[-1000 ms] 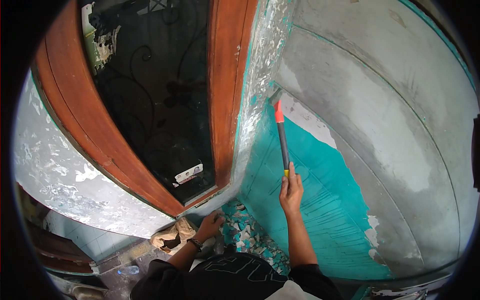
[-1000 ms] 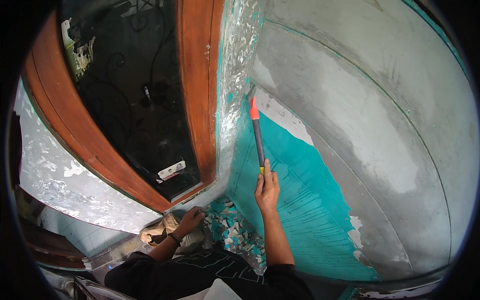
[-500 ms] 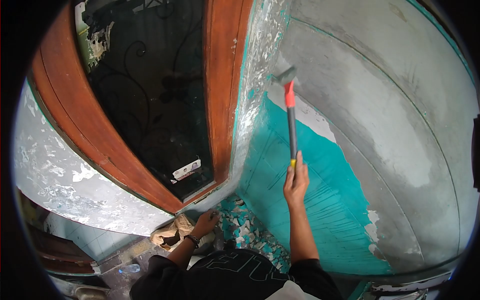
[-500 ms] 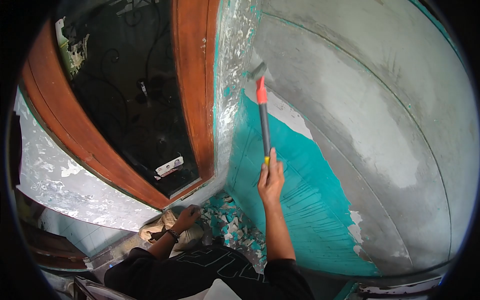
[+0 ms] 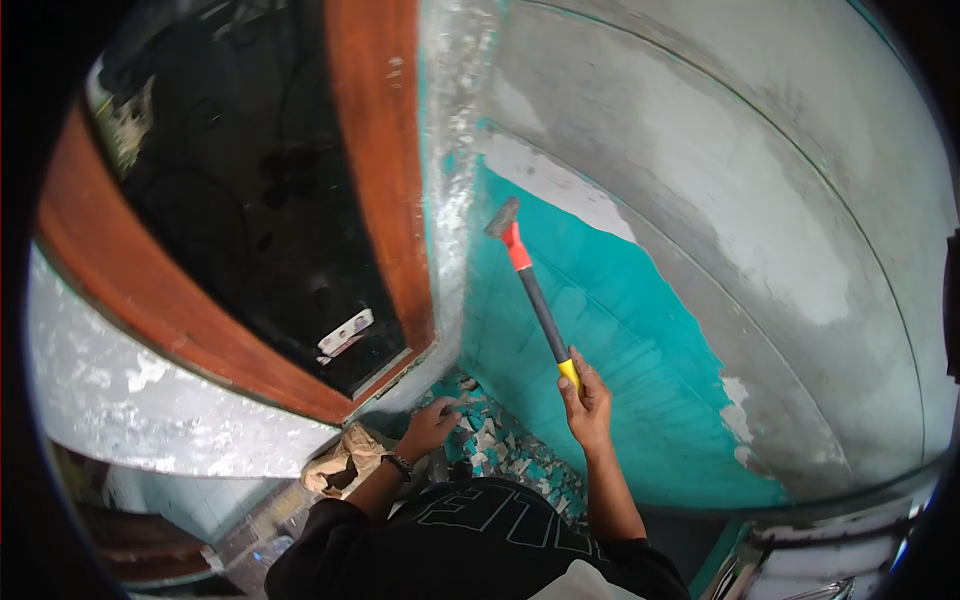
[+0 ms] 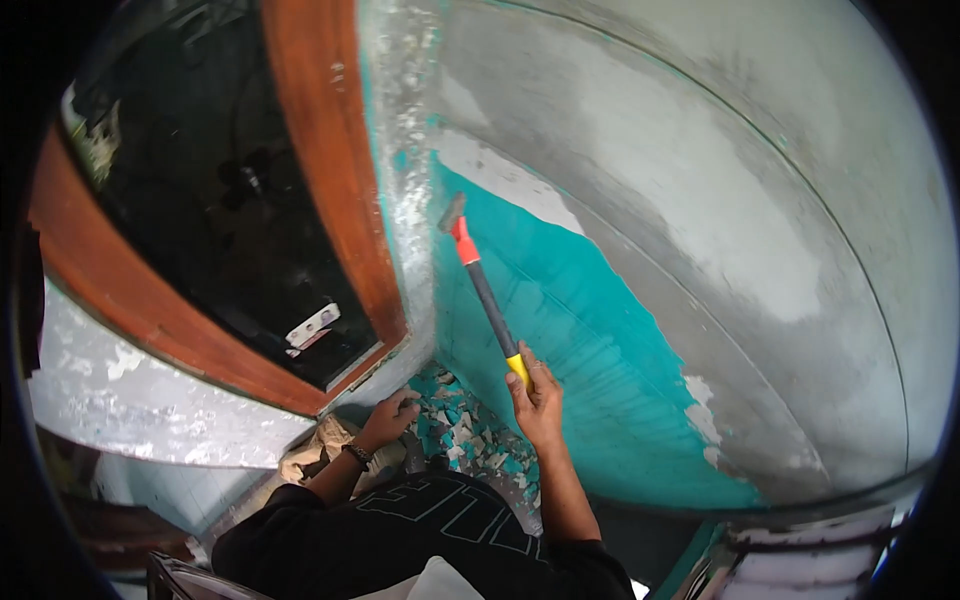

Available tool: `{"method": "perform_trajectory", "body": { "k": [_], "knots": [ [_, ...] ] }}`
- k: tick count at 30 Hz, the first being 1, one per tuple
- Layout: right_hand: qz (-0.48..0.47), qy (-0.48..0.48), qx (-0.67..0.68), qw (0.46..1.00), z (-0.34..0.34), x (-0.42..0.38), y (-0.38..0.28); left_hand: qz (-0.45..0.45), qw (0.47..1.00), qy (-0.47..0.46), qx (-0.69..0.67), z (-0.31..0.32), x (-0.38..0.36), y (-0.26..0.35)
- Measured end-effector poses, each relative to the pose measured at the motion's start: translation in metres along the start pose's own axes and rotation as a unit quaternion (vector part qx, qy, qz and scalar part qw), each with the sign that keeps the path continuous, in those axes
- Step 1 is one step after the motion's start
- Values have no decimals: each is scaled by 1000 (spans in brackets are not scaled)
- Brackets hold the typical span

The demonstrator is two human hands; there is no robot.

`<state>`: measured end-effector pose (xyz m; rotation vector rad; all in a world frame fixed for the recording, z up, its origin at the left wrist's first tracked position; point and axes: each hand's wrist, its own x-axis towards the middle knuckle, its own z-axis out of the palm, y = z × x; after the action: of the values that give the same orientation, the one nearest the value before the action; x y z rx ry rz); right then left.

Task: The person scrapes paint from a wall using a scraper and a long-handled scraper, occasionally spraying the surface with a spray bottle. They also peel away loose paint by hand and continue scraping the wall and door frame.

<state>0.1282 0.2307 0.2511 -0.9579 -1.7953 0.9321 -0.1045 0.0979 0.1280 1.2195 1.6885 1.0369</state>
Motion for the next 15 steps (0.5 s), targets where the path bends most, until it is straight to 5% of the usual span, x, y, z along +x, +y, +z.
{"method": "perform_trajectory", "body": {
  "k": [10, 12, 15],
  "knots": [
    [106, 158, -29, 981, -131, -134, -29, 199, 963, -177, -36, 73, 39, 131],
    [145, 176, -39, 973, -163, -158, -52, 480, 871, -64, 82, 90, 33, 177],
    [80, 166, -164, 969, -204, -164, -98, 627, 774, -45, 77, 119, 16, 250]
  ]
}}
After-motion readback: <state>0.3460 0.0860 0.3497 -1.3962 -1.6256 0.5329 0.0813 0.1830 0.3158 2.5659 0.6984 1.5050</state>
